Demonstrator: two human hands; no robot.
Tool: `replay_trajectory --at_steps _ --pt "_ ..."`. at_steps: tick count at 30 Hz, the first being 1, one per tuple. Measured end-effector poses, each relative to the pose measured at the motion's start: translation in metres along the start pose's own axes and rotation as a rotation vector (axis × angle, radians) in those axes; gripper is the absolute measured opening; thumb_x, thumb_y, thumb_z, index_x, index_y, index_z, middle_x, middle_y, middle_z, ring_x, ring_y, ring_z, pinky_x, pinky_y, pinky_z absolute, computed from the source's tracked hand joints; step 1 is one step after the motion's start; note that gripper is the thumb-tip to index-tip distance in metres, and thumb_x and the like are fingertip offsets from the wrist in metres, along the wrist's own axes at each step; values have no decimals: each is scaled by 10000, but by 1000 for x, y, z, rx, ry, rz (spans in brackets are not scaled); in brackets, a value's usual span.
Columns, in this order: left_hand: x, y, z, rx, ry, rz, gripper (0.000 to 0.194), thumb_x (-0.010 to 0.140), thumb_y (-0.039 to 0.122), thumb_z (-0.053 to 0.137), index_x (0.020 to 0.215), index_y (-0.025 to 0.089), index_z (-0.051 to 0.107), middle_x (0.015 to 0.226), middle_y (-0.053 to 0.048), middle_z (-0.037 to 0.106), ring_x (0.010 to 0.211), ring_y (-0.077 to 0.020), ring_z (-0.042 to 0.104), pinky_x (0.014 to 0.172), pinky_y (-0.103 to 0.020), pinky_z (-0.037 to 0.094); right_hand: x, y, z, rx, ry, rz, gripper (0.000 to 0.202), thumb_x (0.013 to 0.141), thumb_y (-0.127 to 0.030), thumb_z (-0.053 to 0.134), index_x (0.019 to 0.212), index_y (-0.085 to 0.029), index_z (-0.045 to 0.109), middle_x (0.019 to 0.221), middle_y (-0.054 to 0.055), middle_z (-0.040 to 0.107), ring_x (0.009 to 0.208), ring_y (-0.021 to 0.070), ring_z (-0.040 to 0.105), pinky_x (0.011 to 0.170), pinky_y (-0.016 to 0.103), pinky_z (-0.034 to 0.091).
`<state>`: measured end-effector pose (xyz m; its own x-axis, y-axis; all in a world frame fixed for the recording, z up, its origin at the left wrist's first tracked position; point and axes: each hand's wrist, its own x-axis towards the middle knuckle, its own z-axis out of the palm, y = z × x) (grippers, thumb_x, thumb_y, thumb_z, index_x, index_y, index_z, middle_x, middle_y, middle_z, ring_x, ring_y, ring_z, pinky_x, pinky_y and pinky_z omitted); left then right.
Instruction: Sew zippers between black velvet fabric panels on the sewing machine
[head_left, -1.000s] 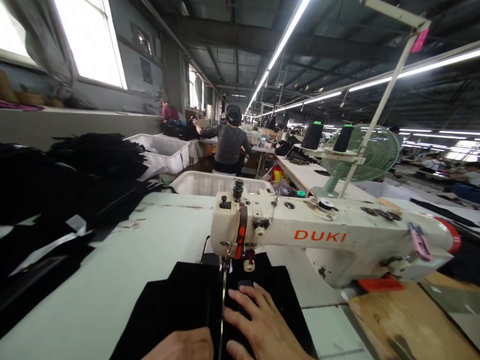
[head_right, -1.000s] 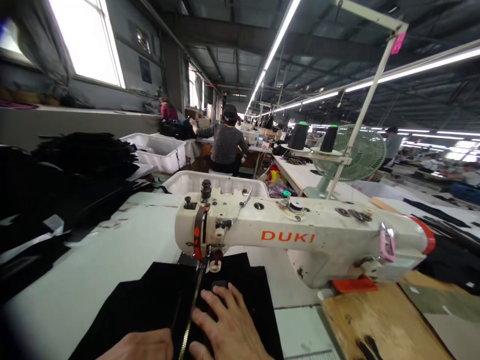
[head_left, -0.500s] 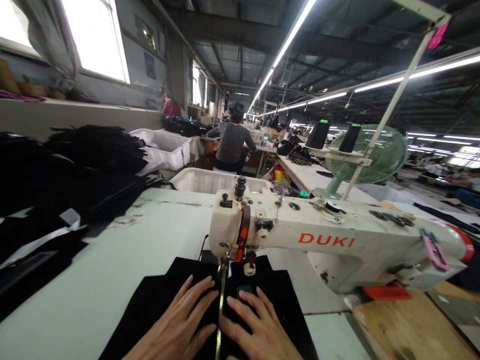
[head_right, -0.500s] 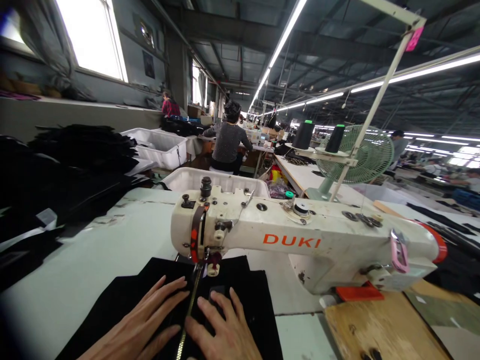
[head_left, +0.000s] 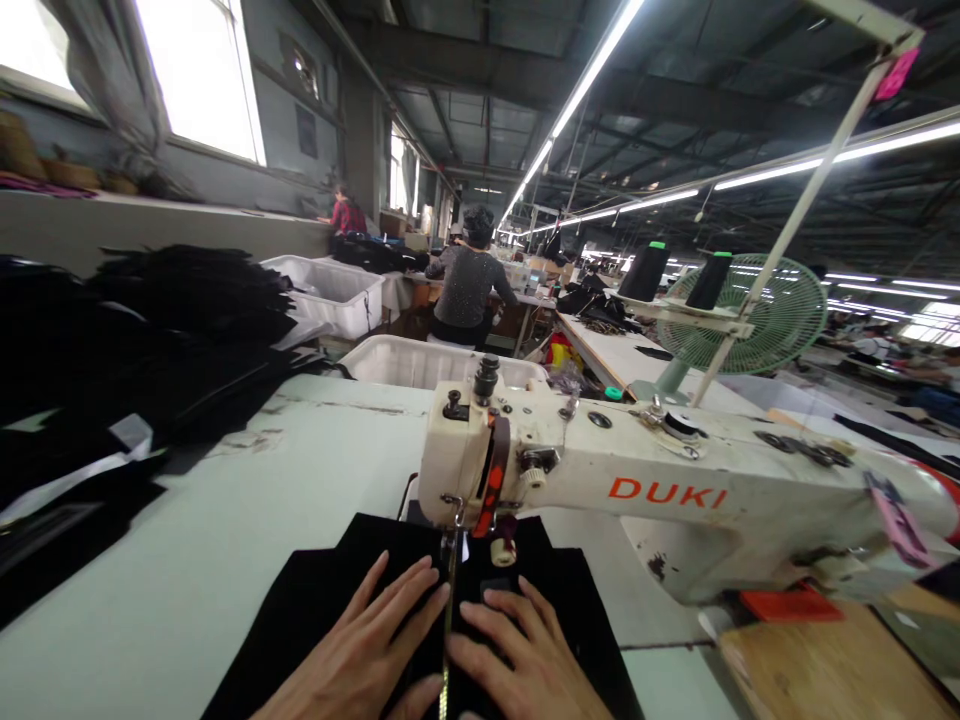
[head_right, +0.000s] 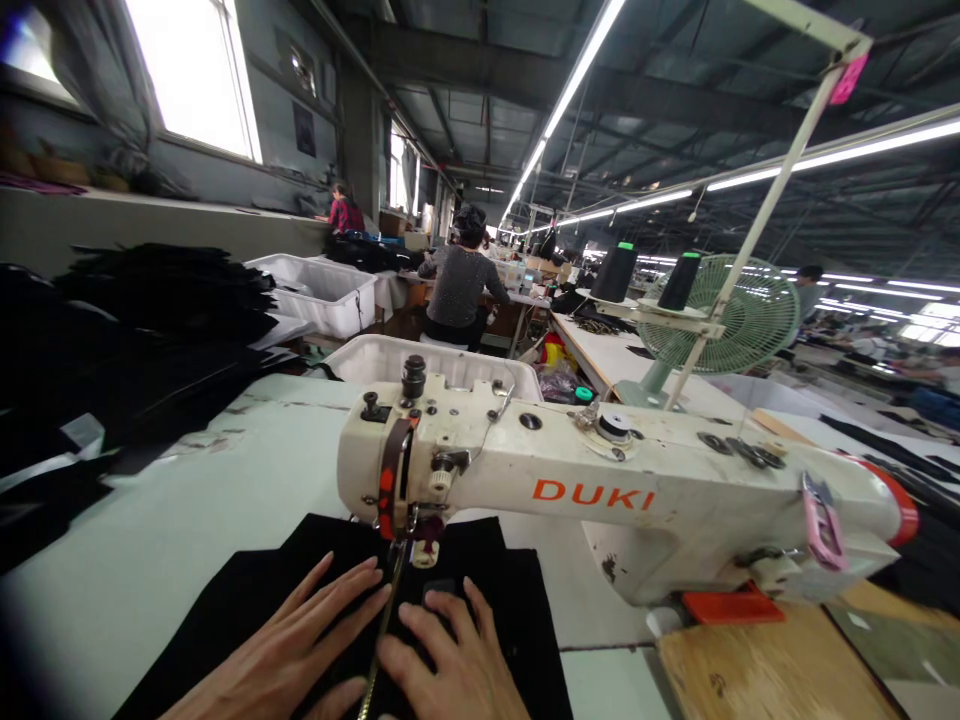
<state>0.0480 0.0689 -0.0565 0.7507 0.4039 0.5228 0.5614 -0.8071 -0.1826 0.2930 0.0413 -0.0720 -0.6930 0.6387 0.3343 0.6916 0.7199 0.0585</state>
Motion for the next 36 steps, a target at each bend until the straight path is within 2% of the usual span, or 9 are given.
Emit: replay_trajectory --at_steps 3,6,9,12,17,22,26,33,36 --pt "7 2 -6 94 -38 58 478 900 401 607 1275 106 637 1258 -142 691 1119 -313 684 896 -448 592 6 0 -3 85 -54 152 561 898 -290 620 1434 -226 470 1465 46 546 1326 257 533 1114 509 442" --pt "7 2 -8 151 -55 101 486 889 430 603 1255 115 651 1240 -139 700 1077 -313 706 832 -442 620 7 1 3 90 -101 135 642 873 -222 593 1488 -206 409 1535 44 440 1401 248 445 1134 502 408" --pt "3 -1 -5 173 -72 123 513 886 441 605 1278 111 634 1250 -136 692 1091 -313 700 813 -435 626 6 4 11 48 -99 60 642 857 -222 602 1473 -177 430 1502 70 477 1369 261 486 1101 502 445" --pt "-1 -4 2 148 -75 126 545 910 446 590 1330 99 591 1281 -143 674 1131 -300 682 848 -422 615 7 6 15 -2 -34 14 628 838 -224 619 1443 -163 459 1436 97 561 1289 278 572 1038 500 508" --pt "-9 -7 18 10 -62 55 591 959 440 554 1454 126 474 1386 -135 603 1282 -275 576 1045 -425 495 10 5 13 -34 35 30 636 767 -259 701 1370 -176 517 1196 116 717 1093 299 691 955 508 569" --pt "-20 -9 29 -43 19 42 677 977 495 495 1544 162 333 1455 -113 540 1342 -277 513 1114 -465 412 11 5 13 -56 75 16 647 753 -276 723 1356 -166 516 1165 117 724 1053 303 702 934 496 586" --pt "-18 -10 26 12 -36 61 657 987 496 485 1525 139 364 1443 -113 552 1346 -259 510 1128 -467 382 10 6 12 -58 80 12 623 766 -279 712 1349 -170 522 1180 105 722 1052 292 701 942 492 586" --pt "-19 -15 31 96 48 152 635 978 447 481 1507 107 395 1428 -111 563 1318 -247 541 1087 -416 436 10 5 13 -85 129 -7 566 792 -273 674 1330 -166 535 1209 73 720 1052 277 702 907 475 615" --pt "-20 -14 29 80 -5 120 611 979 407 492 1512 127 388 1446 -95 546 1348 -231 508 1122 -413 392 10 4 15 -88 156 1 562 796 -277 667 1331 -169 534 1211 62 720 1042 272 703 895 470 622"
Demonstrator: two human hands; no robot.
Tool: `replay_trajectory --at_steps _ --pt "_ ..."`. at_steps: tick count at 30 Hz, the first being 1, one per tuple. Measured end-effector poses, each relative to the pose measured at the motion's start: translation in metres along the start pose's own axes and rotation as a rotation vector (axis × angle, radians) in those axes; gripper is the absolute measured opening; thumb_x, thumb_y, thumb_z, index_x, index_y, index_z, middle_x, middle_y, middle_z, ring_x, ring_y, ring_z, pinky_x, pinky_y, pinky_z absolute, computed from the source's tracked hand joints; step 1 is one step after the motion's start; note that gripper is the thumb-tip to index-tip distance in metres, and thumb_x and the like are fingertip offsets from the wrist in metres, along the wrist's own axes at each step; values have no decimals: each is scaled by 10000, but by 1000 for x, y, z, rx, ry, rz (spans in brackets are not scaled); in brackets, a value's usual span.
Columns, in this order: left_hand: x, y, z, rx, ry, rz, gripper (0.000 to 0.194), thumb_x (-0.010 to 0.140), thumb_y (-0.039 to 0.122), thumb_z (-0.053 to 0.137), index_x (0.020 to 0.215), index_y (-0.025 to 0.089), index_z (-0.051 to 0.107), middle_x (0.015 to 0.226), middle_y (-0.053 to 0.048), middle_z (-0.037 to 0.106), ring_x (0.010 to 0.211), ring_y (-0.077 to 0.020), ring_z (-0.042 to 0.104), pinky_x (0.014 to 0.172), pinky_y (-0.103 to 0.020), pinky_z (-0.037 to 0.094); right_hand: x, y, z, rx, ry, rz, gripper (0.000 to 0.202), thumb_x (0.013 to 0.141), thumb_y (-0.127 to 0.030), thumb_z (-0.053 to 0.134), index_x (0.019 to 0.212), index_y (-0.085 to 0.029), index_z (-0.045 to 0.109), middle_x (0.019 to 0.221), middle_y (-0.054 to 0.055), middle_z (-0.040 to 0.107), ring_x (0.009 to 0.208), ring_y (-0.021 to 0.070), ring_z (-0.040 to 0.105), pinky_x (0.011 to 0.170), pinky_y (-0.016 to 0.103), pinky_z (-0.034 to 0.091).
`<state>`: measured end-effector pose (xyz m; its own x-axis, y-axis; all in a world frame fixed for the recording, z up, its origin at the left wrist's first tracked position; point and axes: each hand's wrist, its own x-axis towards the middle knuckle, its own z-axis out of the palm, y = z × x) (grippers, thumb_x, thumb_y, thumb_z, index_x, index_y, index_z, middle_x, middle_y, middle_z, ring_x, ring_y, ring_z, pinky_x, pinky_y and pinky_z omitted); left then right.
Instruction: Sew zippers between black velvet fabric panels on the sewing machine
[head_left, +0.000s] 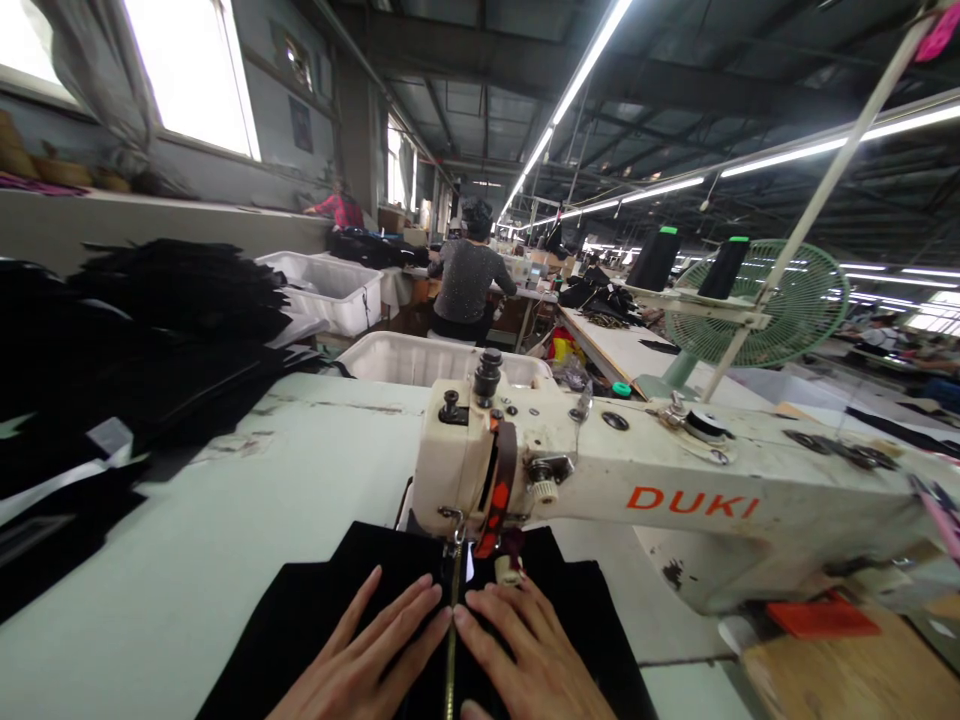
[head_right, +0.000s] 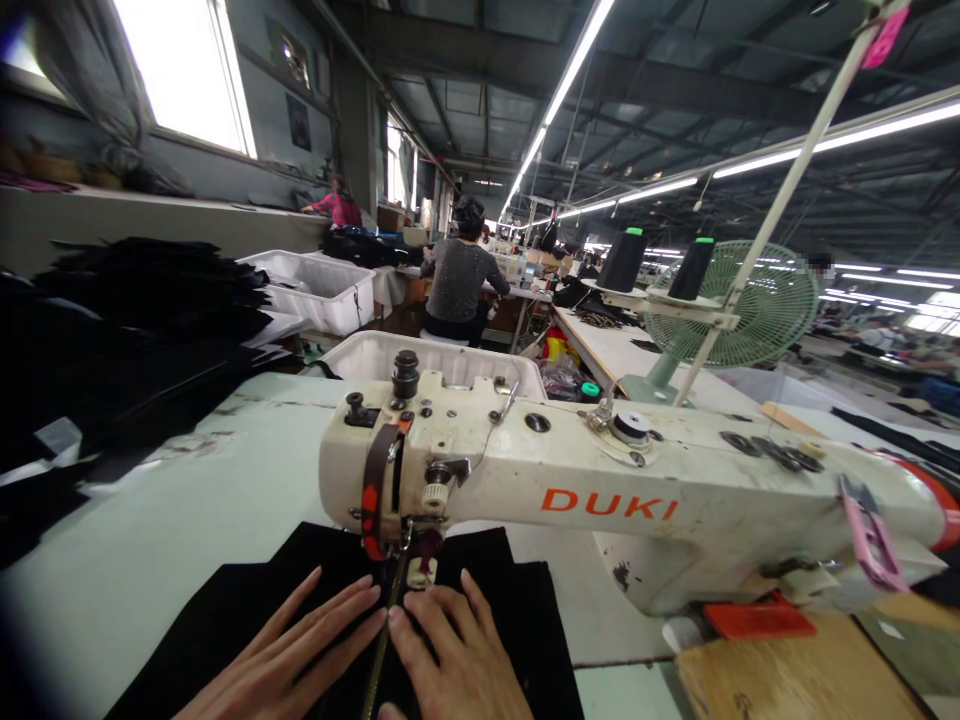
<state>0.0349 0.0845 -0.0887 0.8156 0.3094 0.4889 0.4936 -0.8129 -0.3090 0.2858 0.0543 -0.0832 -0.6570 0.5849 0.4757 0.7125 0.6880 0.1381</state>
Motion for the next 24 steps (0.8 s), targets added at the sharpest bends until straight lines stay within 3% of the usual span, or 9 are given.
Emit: replay_trajectory --at_steps 5,12,19,24 --pt "4 1 -8 -61 -28 -18 659 938 234 518 1553 141 301 1435 -95 553 1324 -224 533 1117 -411 392 -4 1 5 10 -14 8 594 800 -274 682 1362 -174 516 1240 59 707 1089 263 675 956 442 590" --pt "7 1 -11 -156 -92 -27 770 903 178 552 1586 151 196 1431 -115 539 1293 -251 558 1063 -398 461 -5 4 3 52 -97 -11 606 838 -282 670 1404 -163 491 1356 82 642 1179 271 642 1009 455 557" --pt "25 -4 -23 -46 -48 -96 632 863 403 665 1418 139 519 1378 -119 612 1232 -303 615 988 -430 546 11 12 -7 136 -187 93 623 833 -189 607 1441 -185 470 1413 68 591 1286 256 576 1113 515 433" --pt "32 -8 -25 -9 -43 -79 567 868 441 645 1349 147 586 1317 -120 660 1181 -295 651 949 -410 578 16 13 -11 171 -208 125 618 824 -164 598 1432 -187 488 1403 68 600 1288 258 574 1118 522 407"
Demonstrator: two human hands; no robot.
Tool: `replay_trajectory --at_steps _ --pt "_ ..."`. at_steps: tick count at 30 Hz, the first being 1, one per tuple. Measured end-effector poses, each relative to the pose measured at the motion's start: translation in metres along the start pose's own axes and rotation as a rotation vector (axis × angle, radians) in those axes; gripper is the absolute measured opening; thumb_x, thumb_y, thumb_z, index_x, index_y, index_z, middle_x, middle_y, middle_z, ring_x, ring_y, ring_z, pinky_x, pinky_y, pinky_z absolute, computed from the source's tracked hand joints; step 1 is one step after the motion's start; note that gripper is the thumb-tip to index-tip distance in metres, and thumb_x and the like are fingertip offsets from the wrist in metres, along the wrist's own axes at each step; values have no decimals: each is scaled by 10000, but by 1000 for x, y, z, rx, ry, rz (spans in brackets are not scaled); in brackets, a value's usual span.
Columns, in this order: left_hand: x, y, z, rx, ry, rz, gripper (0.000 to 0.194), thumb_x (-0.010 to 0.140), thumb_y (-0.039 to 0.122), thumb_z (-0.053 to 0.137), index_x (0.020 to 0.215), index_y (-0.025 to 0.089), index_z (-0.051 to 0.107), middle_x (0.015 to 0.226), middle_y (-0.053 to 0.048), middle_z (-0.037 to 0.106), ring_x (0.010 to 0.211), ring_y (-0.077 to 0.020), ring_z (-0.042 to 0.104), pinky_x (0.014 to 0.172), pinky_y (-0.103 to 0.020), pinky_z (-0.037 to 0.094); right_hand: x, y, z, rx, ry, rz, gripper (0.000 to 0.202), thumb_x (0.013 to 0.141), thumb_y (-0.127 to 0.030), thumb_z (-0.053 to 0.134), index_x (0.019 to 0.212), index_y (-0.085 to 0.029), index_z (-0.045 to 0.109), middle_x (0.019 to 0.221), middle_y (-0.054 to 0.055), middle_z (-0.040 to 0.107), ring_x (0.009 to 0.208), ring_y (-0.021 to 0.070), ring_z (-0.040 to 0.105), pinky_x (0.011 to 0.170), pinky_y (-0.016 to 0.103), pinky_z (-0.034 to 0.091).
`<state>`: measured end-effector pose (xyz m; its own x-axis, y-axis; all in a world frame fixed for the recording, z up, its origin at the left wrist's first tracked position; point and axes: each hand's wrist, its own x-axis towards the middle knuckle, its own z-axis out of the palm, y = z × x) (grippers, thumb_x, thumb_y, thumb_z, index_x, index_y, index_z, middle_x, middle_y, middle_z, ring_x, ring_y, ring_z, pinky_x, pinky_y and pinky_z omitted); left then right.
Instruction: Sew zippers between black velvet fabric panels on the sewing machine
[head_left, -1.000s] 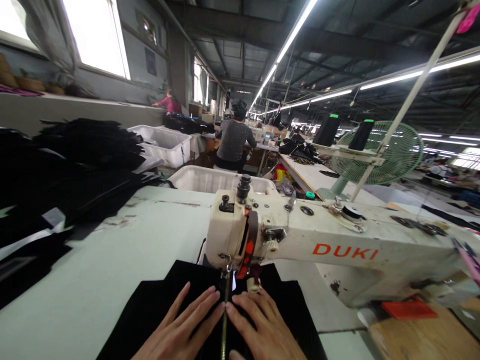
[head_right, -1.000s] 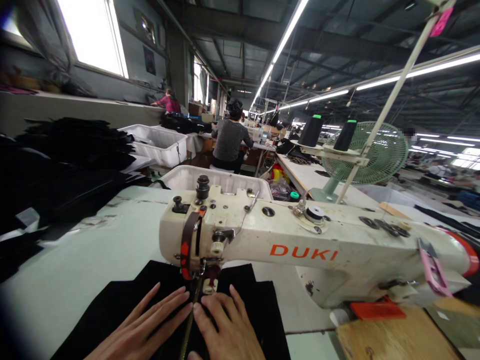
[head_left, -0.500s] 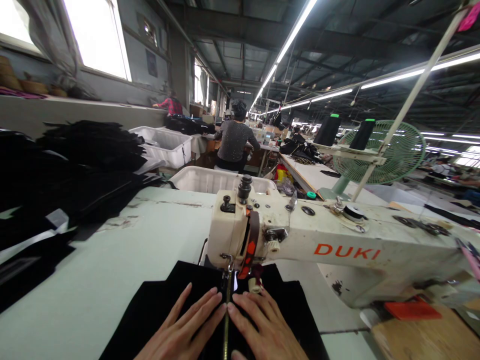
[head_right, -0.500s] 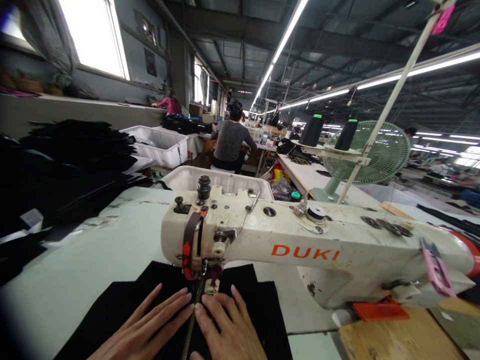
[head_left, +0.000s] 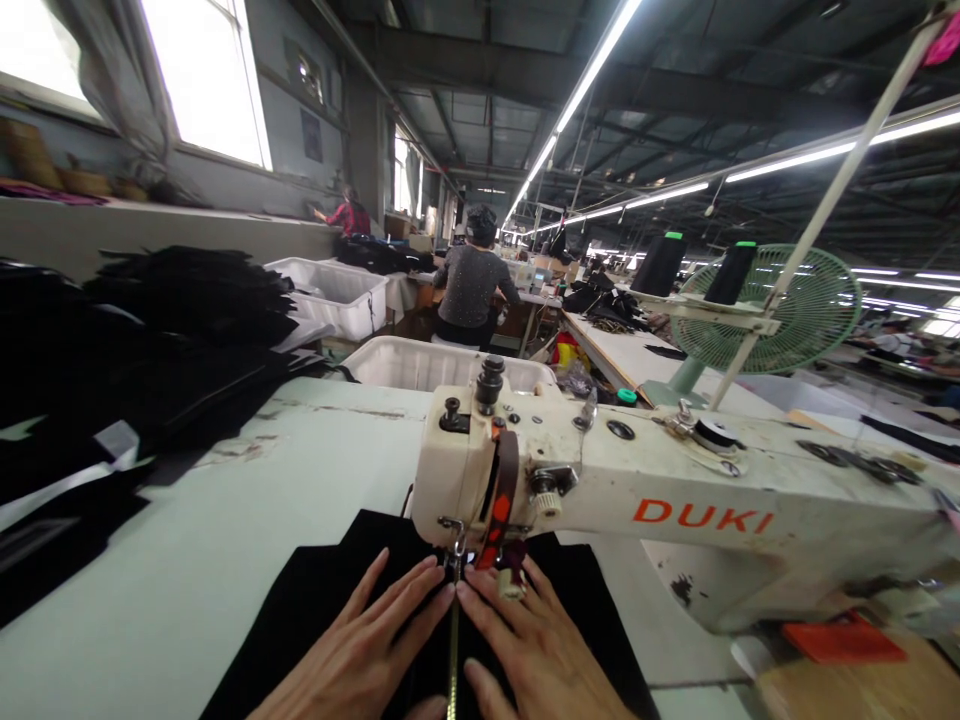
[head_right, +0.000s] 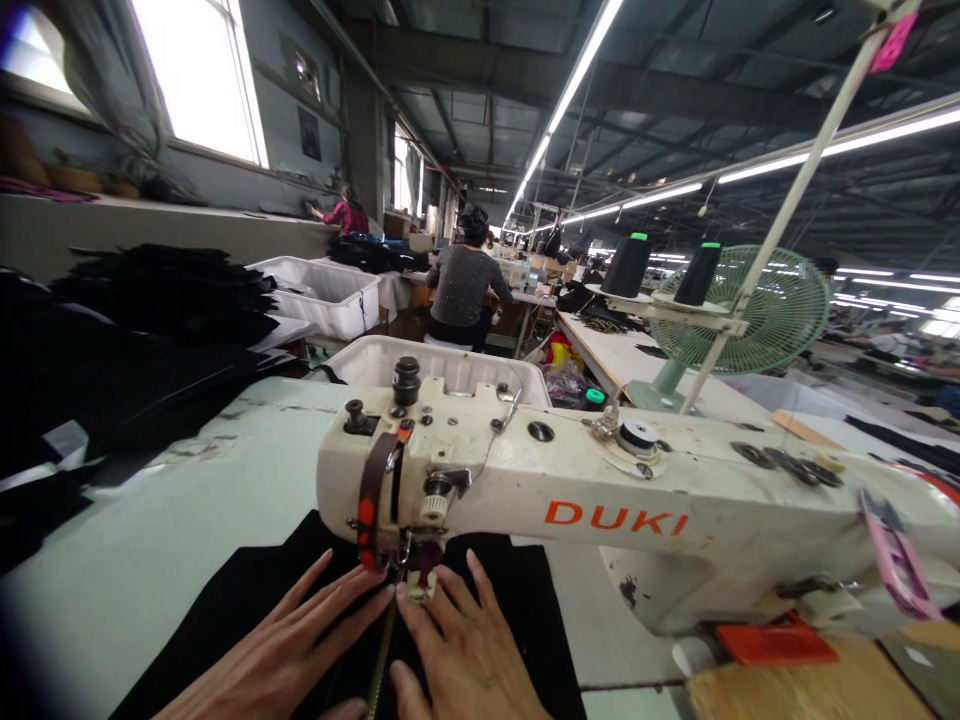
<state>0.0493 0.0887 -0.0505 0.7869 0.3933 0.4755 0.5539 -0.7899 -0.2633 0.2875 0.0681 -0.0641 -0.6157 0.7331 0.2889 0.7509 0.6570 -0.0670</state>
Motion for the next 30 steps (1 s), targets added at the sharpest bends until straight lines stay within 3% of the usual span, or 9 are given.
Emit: replay_trajectory --at_steps 13,17,22,25,27,29,30 --pt "-1 2 -2 -63 -82 -52 582 844 423 687 1339 129 610 1321 -159 646 1170 -340 653 940 -493 566 -2 7 5 -24 81 -44 627 855 -162 603 1462 -221 453 1413 44 591 1255 238 604 1112 491 440" --pt "2 3 2 -184 -141 -131 587 894 376 655 1414 130 536 1410 -191 568 1276 -363 566 1003 -580 490 -2 2 -2 21 63 6 542 942 -185 555 1473 -203 448 1449 67 556 1325 231 537 1170 501 365" --pt "5 2 -4 -304 -329 -182 536 1010 407 507 1477 151 448 1514 -183 454 1425 -331 378 1111 -668 288 2 -13 -18 62 -58 106 438 1036 -283 450 1457 -165 476 1492 97 510 1402 247 439 1214 540 261" --pt "-10 21 -23 -310 -358 -176 544 1048 418 424 1514 140 380 1564 -192 356 1456 -372 272 1083 -703 292 -8 -33 -31 140 -120 189 443 1051 -289 411 1450 -110 480 1513 114 482 1429 276 392 1218 545 240" --pt "-28 44 -40 -307 -314 -135 692 1000 510 496 1553 144 296 1592 -184 294 1455 -383 261 1071 -646 372 -23 -52 -39 245 -137 233 450 1040 -327 459 1432 -111 502 1506 119 491 1427 266 397 1218 504 263" --pt "-48 69 -51 -266 -156 -133 897 871 604 627 1541 96 313 1570 -203 346 1432 -399 326 1068 -582 422 -41 -69 -42 365 -123 220 510 983 -402 583 1415 -139 521 1483 113 519 1410 241 424 1221 450 272" --pt "-57 78 -54 -235 -79 -146 834 851 530 662 1499 84 384 1525 -202 430 1401 -386 397 1074 -543 437 -49 -76 -42 408 -103 199 565 936 -437 652 1406 -148 526 1465 110 536 1399 233 439 1226 436 263"
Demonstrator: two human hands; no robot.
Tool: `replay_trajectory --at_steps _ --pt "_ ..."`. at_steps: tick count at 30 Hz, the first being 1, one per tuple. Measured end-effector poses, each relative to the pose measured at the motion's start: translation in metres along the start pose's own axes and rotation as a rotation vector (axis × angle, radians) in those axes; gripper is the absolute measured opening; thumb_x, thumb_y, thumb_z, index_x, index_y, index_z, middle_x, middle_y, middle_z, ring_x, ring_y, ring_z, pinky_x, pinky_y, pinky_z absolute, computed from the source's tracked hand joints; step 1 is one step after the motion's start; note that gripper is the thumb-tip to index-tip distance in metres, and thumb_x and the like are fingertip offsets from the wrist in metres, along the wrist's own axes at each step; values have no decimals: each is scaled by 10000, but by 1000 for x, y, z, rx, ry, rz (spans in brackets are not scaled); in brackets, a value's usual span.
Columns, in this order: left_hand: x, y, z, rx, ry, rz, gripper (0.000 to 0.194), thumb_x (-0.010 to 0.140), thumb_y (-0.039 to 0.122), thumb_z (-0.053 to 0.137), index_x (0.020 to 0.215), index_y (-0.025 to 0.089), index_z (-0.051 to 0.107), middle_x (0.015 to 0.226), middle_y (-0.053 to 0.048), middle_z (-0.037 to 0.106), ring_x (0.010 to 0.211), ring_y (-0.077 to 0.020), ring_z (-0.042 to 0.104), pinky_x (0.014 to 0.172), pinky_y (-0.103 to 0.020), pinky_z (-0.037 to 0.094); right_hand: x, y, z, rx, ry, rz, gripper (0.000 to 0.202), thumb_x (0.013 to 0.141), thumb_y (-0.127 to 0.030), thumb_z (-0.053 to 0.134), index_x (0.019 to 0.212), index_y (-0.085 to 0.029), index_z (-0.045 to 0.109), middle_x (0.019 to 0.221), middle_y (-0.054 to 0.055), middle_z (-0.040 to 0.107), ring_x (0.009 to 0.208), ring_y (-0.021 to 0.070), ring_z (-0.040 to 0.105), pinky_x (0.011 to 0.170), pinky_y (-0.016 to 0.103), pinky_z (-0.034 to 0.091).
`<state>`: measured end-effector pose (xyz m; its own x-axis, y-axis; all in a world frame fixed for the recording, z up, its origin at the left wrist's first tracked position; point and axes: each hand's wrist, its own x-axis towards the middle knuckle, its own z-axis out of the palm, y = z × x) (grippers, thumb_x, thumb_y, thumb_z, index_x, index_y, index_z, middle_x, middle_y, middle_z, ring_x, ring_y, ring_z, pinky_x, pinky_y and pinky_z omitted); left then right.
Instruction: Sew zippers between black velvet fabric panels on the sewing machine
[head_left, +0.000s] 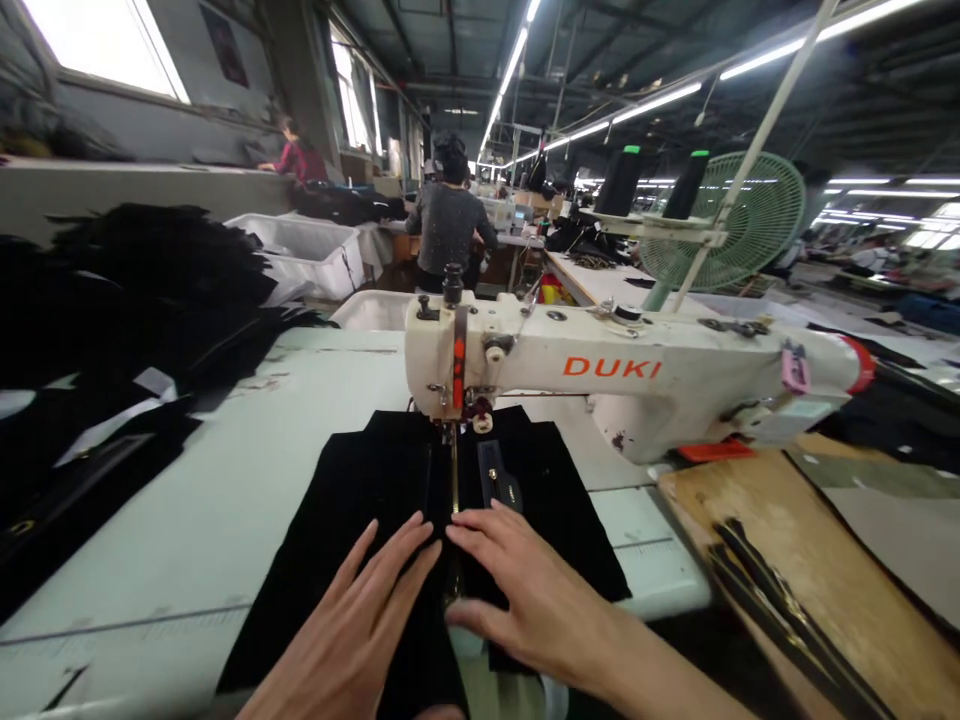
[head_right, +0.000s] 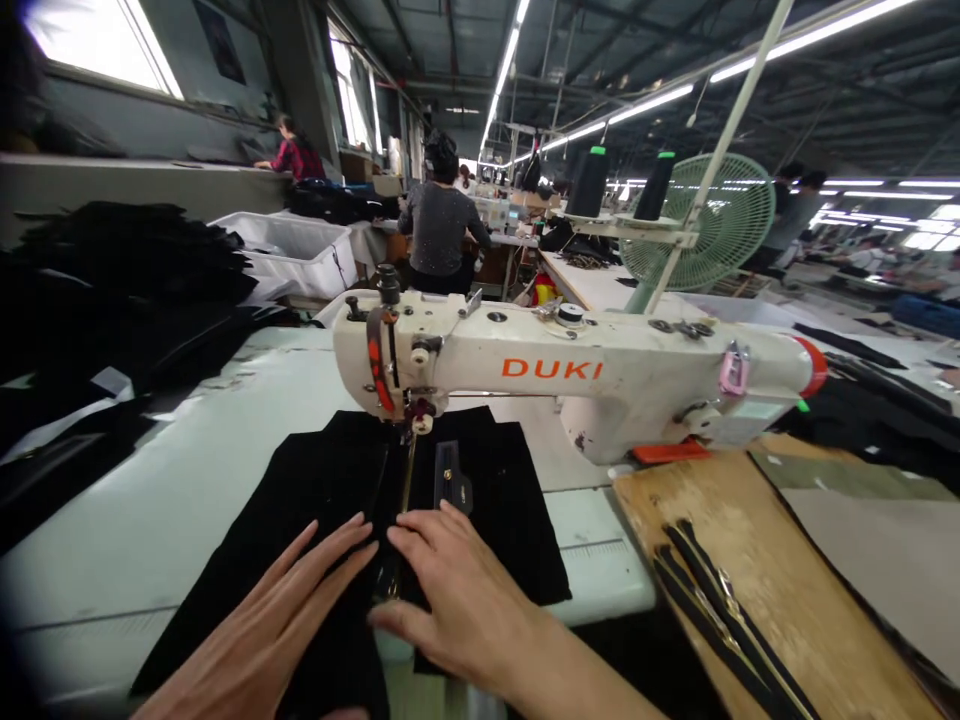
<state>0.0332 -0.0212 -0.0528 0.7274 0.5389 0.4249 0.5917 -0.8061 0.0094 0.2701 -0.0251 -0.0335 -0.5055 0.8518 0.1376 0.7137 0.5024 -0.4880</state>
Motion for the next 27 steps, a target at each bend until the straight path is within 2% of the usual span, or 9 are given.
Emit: replay_trajectory --at_steps 3,7,10,14,17,19,23,25,27 --pt "-15 9 2 -12 135 -55 446 852 224 585 1293 155 586 1323 -114 656 1245 -289 606 1044 -396 502 -14 -3 11 48 71 -54 655 819 -443 790 1352 -141 557 1389 114 589 1354 227 485 1226 424 267" --pt "-10 -9 -8 -277 35 -200 344 926 156 445 1190 266 635 1202 17 726 1105 -174 697 967 -240 544 -12 1 18 22 142 -96 340 890 -270 738 1195 -157 641 1281 85 647 1259 207 555 1143 353 406" --pt "-4 -23 -19 -345 58 -315 333 1011 248 419 1310 261 565 1240 10 707 1119 -179 689 974 -243 535 -10 -1 17 -52 148 -180 158 962 -150 610 1116 -148 644 1169 75 671 1131 192 602 1005 299 505" --pt "-1 -29 -28 -253 139 -244 484 1017 150 331 1463 287 458 1219 -25 690 1070 -148 695 902 -188 540 -5 -5 0 -115 198 -149 109 1007 -120 511 1016 -140 618 991 60 670 952 174 630 841 258 532" --pt "-1 -28 -32 -210 98 -186 581 938 74 306 1311 377 634 1102 -5 674 776 -103 705 706 -139 539 3 -5 -21 -165 218 -146 191 1056 -154 413 987 -150 591 938 35 655 890 132 625 810 221 502" --pt "-2 -27 -34 -166 91 -158 560 919 80 311 1156 370 727 1137 -6 650 744 -104 692 700 -154 540 7 -7 -27 -225 174 -207 156 1037 -169 484 939 -171 605 910 13 662 868 142 620 804 244 494" --pt "-3 -18 -32 -83 184 -150 381 953 165 388 1145 237 709 1191 -71 628 999 -196 690 900 -250 551 5 -15 -4 -368 99 -297 119 907 -79 655 823 -162 640 862 28 675 821 206 616 714 307 498" --pt "-2 -12 -27 -11 267 -118 255 988 269 476 1048 191 711 1115 -96 639 985 -233 680 897 -318 565 -2 -19 16 -406 128 -260 91 891 -38 650 921 -123 654 930 67 677 852 227 623 713 324 511" --pt "0 -9 -21 50 336 -79 304 1031 328 476 883 183 698 979 -83 646 902 -228 674 830 -336 578 -9 -21 32 -368 217 -209 196 873 -51 691 1054 -105 637 1009 86 674 912 238 630 770 339 530"
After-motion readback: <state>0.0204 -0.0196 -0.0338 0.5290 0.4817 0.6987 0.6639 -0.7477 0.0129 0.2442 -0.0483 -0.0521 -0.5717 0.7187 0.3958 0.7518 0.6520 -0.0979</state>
